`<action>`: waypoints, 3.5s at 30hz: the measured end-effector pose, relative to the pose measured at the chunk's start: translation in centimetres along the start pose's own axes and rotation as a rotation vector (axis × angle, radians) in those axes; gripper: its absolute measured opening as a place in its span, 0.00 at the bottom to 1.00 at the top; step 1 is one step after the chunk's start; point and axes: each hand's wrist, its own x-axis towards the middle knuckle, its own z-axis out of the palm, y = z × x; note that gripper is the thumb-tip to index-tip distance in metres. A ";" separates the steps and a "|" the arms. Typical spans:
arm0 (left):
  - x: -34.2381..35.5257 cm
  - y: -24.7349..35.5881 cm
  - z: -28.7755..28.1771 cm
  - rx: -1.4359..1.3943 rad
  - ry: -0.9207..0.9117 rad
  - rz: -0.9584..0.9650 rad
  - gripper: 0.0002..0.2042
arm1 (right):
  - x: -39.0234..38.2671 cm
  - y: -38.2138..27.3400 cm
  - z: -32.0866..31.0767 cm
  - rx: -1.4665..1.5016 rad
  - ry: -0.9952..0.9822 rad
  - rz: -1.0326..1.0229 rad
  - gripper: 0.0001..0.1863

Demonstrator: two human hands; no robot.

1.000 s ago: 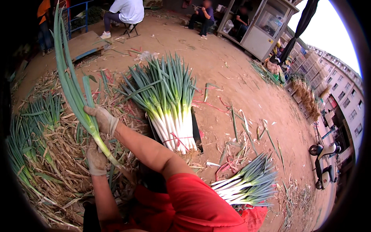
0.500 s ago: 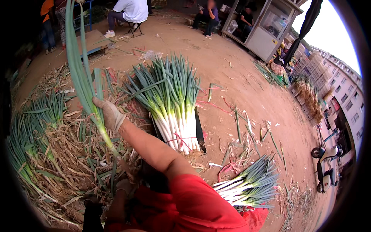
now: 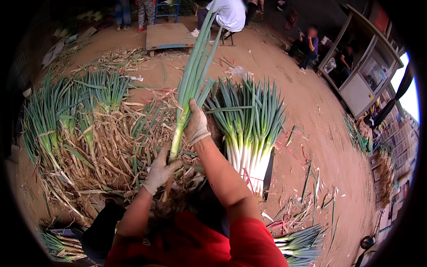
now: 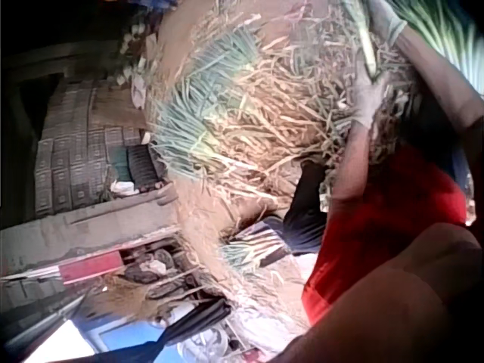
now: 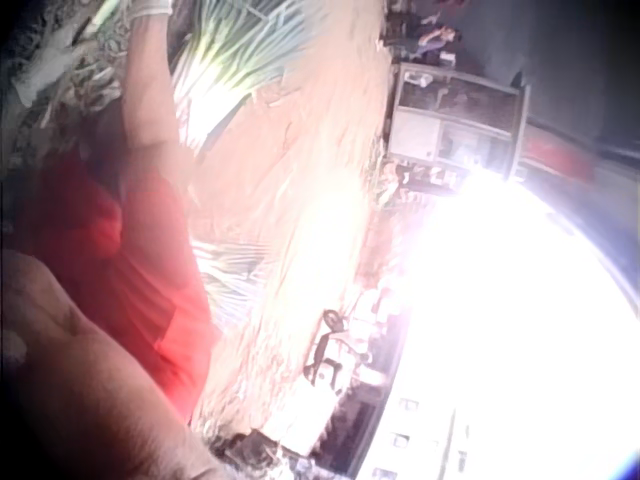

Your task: The person trims the roots and outer layers of green onions with a small tool, then gathers the stalks into a bundle and ties them with a red plastic cord.

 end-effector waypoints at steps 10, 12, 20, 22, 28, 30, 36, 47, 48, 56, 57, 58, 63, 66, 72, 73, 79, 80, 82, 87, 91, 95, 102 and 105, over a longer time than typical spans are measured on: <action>-2.2 -0.3 1.9 0.022 0.181 -0.142 0.19 | -3.1 0.8 1.2 -0.060 -0.089 0.178 0.10; -1.7 -1.0 2.1 0.205 0.372 0.160 0.21 | -2.6 1.0 1.6 -0.121 -0.035 0.132 0.07; 0.2 -0.1 1.0 -0.278 0.388 0.128 0.16 | 0.0 -0.6 2.1 0.012 -0.192 0.112 0.09; 0.2 0.0 1.0 -0.111 0.422 0.094 0.20 | -0.5 -0.4 1.6 0.017 -0.194 0.127 0.10; 1.1 -0.4 0.9 0.121 0.348 0.190 0.19 | -1.3 0.5 1.9 0.006 -0.214 0.116 0.11; 0.5 -0.5 1.2 0.410 0.481 0.449 0.16 | -1.7 0.3 2.0 0.038 -0.216 0.132 0.11; 0.8 0.3 0.6 0.137 0.502 0.275 0.16 | -2.0 0.2 3.3 -0.050 -0.141 0.083 0.17; 7.1 4.7 -2.5 -0.135 0.577 0.260 0.16 | -2.5 1.8 3.9 -0.037 -0.322 0.146 0.19; 7.9 4.7 -2.7 -0.295 0.508 0.199 0.14 | -2.6 2.1 3.8 -0.034 -0.318 0.158 0.19; 6.6 2.5 -10.0 -1.187 0.382 0.264 0.06 | -2.1 1.9 3.6 -0.209 -0.261 0.141 0.26; 6.2 0.0 -11.0 -1.205 0.482 0.181 0.12 | -1.9 1.8 3.5 -0.185 -0.260 0.146 0.26; 5.9 -1.4 -10.8 -1.229 0.498 0.021 0.14 | -1.7 1.3 3.6 -0.167 -0.263 0.148 0.26; 3.8 -0.3 -5.4 -0.780 0.364 -0.256 0.23 | -1.6 1.7 3.8 -0.047 -0.276 0.160 0.25; 4.8 0.5 -3.9 -0.271 0.152 -0.171 0.22 | -2.4 2.9 4.3 -0.078 -0.323 0.146 0.25; 3.7 -0.9 -3.0 -1.103 0.107 -0.244 0.13 | -2.1 1.9 3.4 0.016 -0.437 0.232 0.24; 3.4 -1.3 -3.1 -1.182 0.133 -0.245 0.12 | -1.7 2.0 3.2 0.013 -0.470 0.239 0.23; 3.6 -0.5 -3.2 -1.085 0.216 -0.261 0.11 | -1.3 1.9 3.0 -0.039 -0.341 0.181 0.24; 3.7 0.7 -3.3 -0.957 0.195 -0.254 0.10 | -1.3 1.6 3.6 -0.029 -0.330 0.173 0.24; 4.5 2.3 -2.9 -0.742 0.234 -0.168 0.09 | -1.7 1.0 4.8 -0.047 -0.357 0.185 0.25; 3.6 -1.3 -2.6 -0.798 0.235 -0.157 0.07 | -3.4 3.0 4.7 -0.125 -0.258 0.186 0.21; 2.4 -0.5 -2.4 -0.788 0.271 -0.189 0.06 | -4.1 2.6 4.9 -0.128 -0.251 0.201 0.21; 2.3 0.4 -3.5 -0.403 0.325 -0.094 0.06 | -4.1 2.8 5.1 -0.133 -0.246 0.178 0.20; -1.2 -6.3 -3.7 0.729 0.251 0.189 0.07 | -1.1 0.7 3.2 -0.021 -0.278 0.069 0.20; -6.7 -13.8 -4.6 0.893 -0.317 -0.356 0.14 | 0.4 -1.1 3.2 -0.040 -0.242 0.048 0.22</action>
